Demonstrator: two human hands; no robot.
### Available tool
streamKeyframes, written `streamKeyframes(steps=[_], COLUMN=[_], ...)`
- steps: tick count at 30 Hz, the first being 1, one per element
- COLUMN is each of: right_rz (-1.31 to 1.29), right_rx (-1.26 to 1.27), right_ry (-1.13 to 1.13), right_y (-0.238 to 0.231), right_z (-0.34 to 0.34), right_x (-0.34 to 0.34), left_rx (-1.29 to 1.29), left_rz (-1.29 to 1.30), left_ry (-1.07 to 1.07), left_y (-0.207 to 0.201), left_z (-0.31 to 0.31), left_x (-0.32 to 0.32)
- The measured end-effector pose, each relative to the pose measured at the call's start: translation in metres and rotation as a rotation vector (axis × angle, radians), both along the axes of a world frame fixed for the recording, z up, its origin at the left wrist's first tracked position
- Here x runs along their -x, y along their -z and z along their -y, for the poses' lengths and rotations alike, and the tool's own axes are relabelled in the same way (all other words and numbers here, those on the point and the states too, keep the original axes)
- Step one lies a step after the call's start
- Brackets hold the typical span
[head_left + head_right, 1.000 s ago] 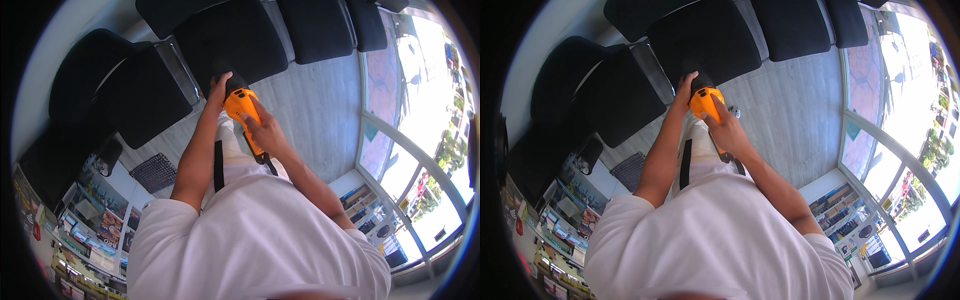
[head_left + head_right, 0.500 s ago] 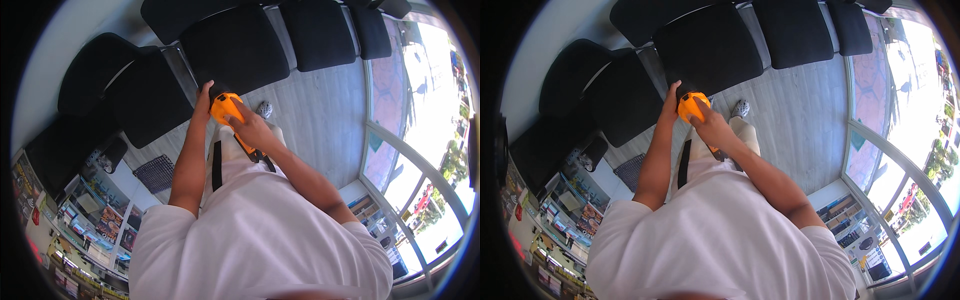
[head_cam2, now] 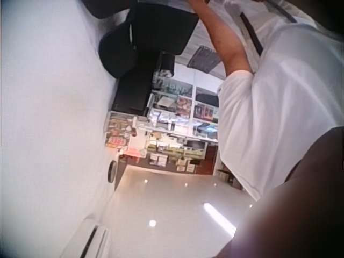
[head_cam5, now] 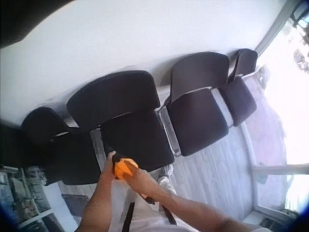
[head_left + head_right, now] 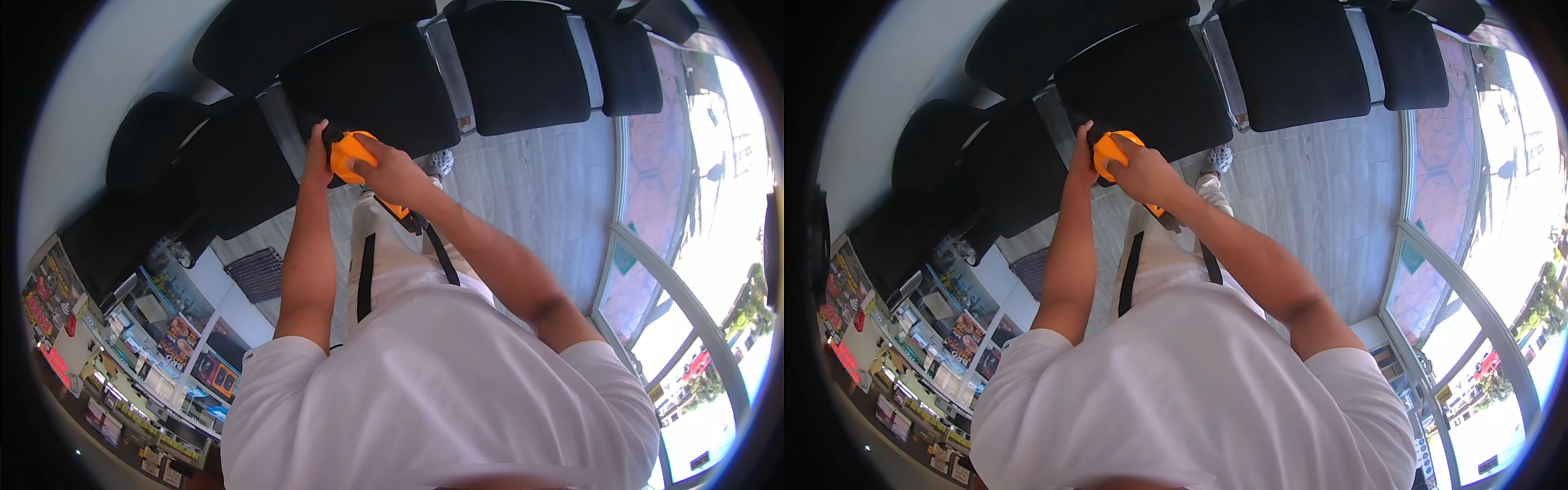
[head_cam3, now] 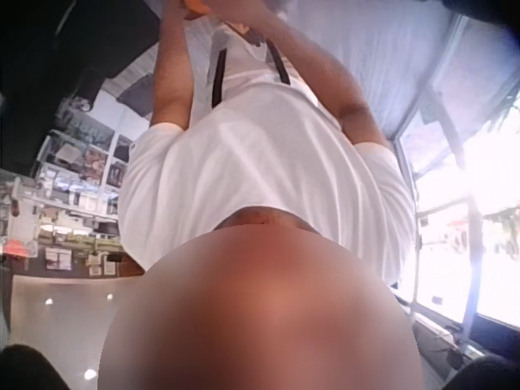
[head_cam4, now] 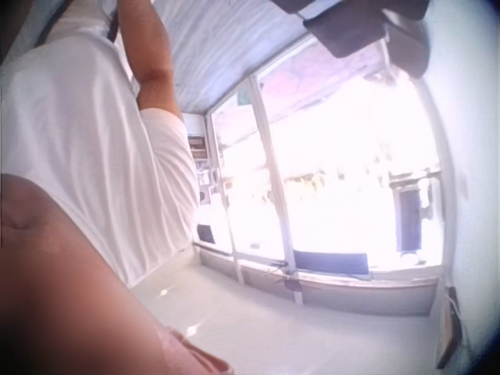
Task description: The person uses a handheld vacuum to clean the seats of several black chairs in a waiting area. The person moves from chair to chair, vacuuming the seat surfaces and edges.
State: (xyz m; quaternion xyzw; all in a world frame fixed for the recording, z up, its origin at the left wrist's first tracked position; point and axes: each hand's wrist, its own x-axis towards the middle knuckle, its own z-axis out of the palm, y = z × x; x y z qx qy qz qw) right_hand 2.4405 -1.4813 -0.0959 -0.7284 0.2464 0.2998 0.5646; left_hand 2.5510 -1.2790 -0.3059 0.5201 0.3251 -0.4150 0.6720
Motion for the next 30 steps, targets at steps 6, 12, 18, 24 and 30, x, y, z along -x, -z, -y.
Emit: streamKeyframes(steps=[6, 12, 18, 24, 30], right_rz=[0.051, 0.024, 0.03, 0.052, 0.06], right_rx=[-0.019, -0.011, -0.028, 0.022, 0.075], right_ry=[0.004, -0.031, -0.017, -0.03, -0.003], right_y=[0.001, 0.008, 0.018, 0.017, 0.013], right_z=[0.047, 0.059, 0.066, 0.07, 0.065], right_x=[-0.031, -0.038, -0.04, -0.047, -0.054], left_rx=[-0.014, -0.11, -0.055, -0.054, -0.013], left_rz=[0.018, 0.035, 0.066, 0.06, 0.07], left_ry=[0.105, 0.076, 0.109, 0.093, 0.107], left_y=[-0.023, -0.029, -0.019, -0.001, 0.013], left_z=[0.052, 0.069, 0.068, 0.068, 0.066], left_x=[-0.035, -0.036, -0.043, -0.052, -0.06])
